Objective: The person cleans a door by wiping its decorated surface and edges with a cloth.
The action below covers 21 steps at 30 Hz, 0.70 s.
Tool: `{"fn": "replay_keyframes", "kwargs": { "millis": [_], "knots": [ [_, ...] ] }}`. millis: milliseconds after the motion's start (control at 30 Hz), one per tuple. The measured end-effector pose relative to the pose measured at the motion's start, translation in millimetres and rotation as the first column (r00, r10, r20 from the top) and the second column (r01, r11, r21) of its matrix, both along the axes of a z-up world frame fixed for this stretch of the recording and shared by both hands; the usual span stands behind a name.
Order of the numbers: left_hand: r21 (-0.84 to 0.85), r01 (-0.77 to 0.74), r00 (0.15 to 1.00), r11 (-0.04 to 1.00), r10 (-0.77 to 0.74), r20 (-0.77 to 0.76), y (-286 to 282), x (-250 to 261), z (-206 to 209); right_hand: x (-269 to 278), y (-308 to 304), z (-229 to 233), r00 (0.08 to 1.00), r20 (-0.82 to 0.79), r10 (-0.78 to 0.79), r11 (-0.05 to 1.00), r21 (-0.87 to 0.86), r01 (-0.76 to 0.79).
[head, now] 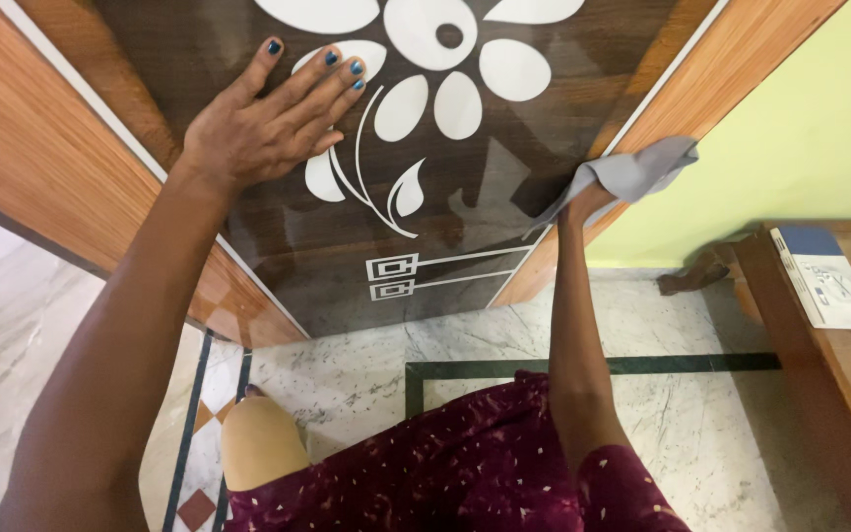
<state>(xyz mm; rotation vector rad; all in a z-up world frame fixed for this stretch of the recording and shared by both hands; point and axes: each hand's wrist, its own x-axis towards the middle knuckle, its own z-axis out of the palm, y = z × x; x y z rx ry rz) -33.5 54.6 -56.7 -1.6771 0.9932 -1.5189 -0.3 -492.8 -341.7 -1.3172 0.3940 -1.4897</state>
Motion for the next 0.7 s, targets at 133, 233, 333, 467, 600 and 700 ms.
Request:
{"fn": "replay_keyframes", "kwargs": {
  "millis": [133, 233, 333, 467, 600, 700],
  "knots": [
    [0.01, 0.006, 0.999, 1.0, -0.006, -0.051, 2, -4, 0, 9, 23, -13, 0.981, -0.114, 0.154, 0.987, 0.054, -0.148],
    [0.023, 0.012, 0.999, 1.0, -0.011, -0.043, 2, -4, 1, 6, 54, -25, 0.942, -0.227, 0.246, 0.968, 0.015, -0.249],
    [0.019, 0.01, 1.0, 1.0, -0.01, -0.028, 3, -3, 2, 5, 99, -22, 0.889, -0.331, 0.315, 0.932, -0.07, -0.356],
    [-0.002, 0.035, 0.999, 0.999, -0.035, -0.004, 1, -1, 0, -4, 178, 18, 0.835, -0.452, 0.313, 0.847, -0.265, -0.461],
    [-0.069, 0.036, 0.998, 0.997, -0.039, -0.045, 0, 1, -11, -33, 253, 53, 0.827, -0.53, 0.187, 0.689, -0.529, -0.495],
    [-0.158, 0.08, 0.996, 0.984, -0.085, -0.03, -3, 5, -20, -58, 291, 73, 0.812, -0.574, 0.105, 0.507, -0.672, -0.54]
  ]
}}
